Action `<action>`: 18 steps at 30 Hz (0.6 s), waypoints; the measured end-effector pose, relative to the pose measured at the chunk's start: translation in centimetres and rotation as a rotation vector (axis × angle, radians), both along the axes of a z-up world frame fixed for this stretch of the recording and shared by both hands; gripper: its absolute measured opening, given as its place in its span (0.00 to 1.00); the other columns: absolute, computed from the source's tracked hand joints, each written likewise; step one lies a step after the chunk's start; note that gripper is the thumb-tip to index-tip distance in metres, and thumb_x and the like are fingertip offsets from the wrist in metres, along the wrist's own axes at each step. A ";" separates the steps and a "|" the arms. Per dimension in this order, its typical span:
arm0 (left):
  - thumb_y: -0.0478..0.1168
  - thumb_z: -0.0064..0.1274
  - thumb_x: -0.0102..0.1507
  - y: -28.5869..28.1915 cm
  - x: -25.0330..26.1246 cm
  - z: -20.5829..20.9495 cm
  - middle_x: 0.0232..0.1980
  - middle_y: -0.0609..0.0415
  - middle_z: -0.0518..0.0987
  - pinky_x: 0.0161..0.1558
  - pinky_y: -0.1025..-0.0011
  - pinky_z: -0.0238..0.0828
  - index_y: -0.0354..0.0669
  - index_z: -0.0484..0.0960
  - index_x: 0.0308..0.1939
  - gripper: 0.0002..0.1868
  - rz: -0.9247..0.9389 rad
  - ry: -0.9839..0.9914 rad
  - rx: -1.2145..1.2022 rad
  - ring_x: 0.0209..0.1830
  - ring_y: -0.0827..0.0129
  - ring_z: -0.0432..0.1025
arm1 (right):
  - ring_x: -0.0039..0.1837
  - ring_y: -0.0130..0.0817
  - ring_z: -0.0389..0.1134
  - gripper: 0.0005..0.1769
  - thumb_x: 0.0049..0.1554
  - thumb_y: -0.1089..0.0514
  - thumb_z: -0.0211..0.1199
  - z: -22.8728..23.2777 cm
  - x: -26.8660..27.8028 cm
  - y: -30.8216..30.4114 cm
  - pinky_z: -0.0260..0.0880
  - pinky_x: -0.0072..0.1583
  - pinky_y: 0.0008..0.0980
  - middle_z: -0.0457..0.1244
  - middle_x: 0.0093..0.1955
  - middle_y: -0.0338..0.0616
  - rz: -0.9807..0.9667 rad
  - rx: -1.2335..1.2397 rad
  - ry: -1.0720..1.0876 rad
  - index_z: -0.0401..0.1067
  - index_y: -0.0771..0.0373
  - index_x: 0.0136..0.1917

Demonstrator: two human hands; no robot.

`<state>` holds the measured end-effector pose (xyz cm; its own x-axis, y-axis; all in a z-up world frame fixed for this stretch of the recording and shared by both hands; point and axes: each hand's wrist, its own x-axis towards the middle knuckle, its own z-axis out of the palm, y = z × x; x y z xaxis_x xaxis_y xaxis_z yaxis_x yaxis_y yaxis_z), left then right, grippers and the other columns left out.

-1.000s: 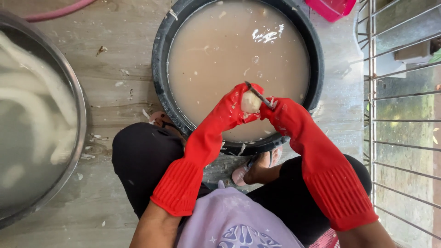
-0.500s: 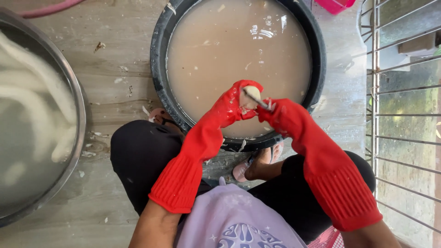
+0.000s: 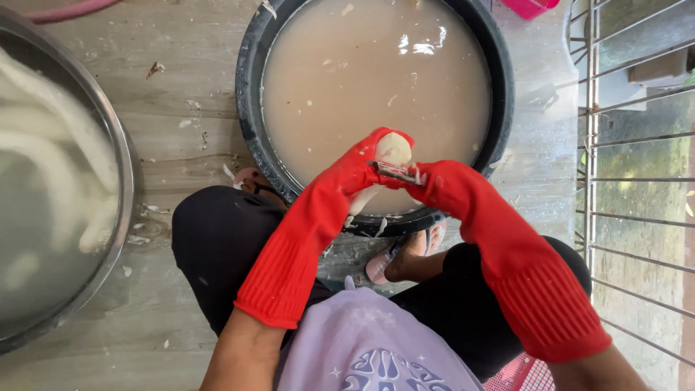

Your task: Peeling long white vegetables with a manual peeler over a basin of water

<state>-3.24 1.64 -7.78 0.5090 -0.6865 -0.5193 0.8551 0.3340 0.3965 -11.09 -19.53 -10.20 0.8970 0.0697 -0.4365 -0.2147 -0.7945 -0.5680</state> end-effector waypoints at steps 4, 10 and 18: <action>0.40 0.61 0.57 0.9 0.2 0.7 0.50 0.39 0.80 0.55 0.60 0.78 0.39 0.75 0.61 0.28 -0.165 -0.387 0.061 0.50 0.55 0.79 | 0.34 0.25 0.63 0.08 0.58 0.38 0.61 4.6 -0.2 0.7 0.66 0.43 0.26 0.65 0.33 0.25 -0.046 -0.060 0.257 0.80 0.31 0.48; 0.45 0.65 0.50 1.5 2.1 2.9 0.45 0.59 0.77 0.45 0.71 0.71 0.51 0.70 0.59 0.34 -0.592 -0.898 0.461 0.46 0.75 0.72 | 0.33 0.32 0.55 0.13 0.58 0.45 0.60 12.7 3.0 3.6 0.55 0.36 0.31 0.60 0.31 0.36 -0.369 -0.015 0.381 0.77 0.51 0.37; 0.30 0.58 0.49 1.5 0.7 2.2 0.36 0.43 0.74 0.36 0.65 0.73 0.37 0.73 0.54 0.27 -0.498 -0.482 0.054 0.35 0.60 0.74 | 0.38 0.35 0.41 0.17 0.53 0.52 0.57 14.2 3.7 4.6 0.43 0.39 0.38 0.43 0.33 0.40 -0.299 -0.146 0.529 0.49 0.53 0.35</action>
